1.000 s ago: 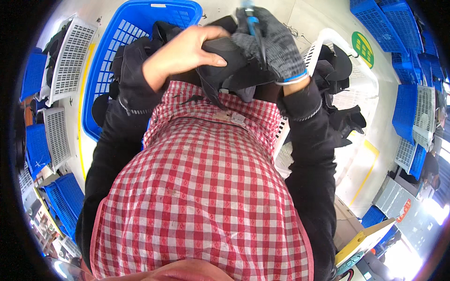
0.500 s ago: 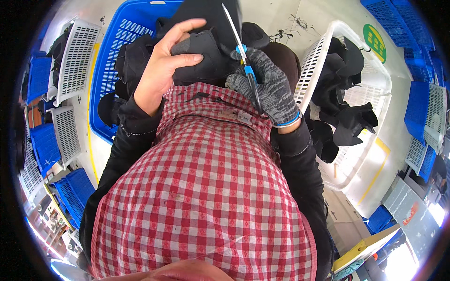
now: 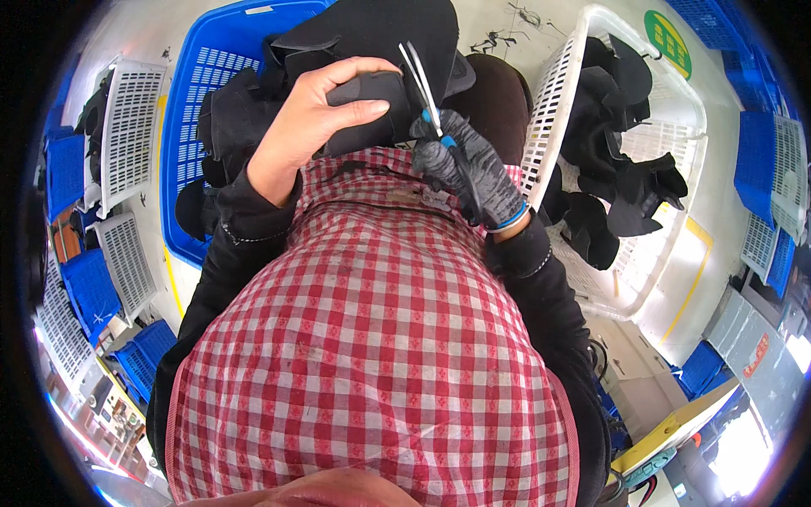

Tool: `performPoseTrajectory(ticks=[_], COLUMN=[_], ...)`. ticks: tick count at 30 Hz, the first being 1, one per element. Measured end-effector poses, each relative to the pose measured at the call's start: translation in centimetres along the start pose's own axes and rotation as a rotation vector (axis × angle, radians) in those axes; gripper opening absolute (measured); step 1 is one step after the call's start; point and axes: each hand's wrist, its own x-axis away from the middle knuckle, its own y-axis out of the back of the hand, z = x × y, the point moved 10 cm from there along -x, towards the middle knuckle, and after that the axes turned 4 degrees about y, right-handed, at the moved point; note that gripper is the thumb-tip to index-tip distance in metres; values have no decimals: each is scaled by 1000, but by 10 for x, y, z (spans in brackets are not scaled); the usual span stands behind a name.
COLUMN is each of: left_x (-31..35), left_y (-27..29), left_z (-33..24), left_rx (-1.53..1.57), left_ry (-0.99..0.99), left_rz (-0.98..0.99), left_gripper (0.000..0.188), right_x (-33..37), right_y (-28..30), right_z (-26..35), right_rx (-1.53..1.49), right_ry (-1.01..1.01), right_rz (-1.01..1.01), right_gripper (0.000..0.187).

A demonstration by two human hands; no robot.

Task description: The person uses scissors to trim excess black fabric pieces, cutting along edges and removing small offcuts. The person repeatedly picks up fabric from a blue basket, trims it, and places the trimmed pieces into a white basket.

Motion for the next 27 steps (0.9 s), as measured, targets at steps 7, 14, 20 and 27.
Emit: performPoseTrajectory(ticks=[7,14,20,27], left_x=[-5,-3,3,9], left_y=[6,7,5,10], left_z=[1,25,-4,-21], left_rx=[-15,273,-103,-364], left_ry=[-91,49,-134,-159], left_rz=[-114,-93,-143,-158], left_gripper=[26,26,24,17], right_x=[13,8,7,7], right_y=[-8,-10,-7,-10], right_z=[-24,-20,-23,-24], right_rx=[-35,-86,-59,21], right_ry=[-42,-76,-58,-47], right_rz=[-80,-51,-81,-62], right_gripper=[38,42,44,40])
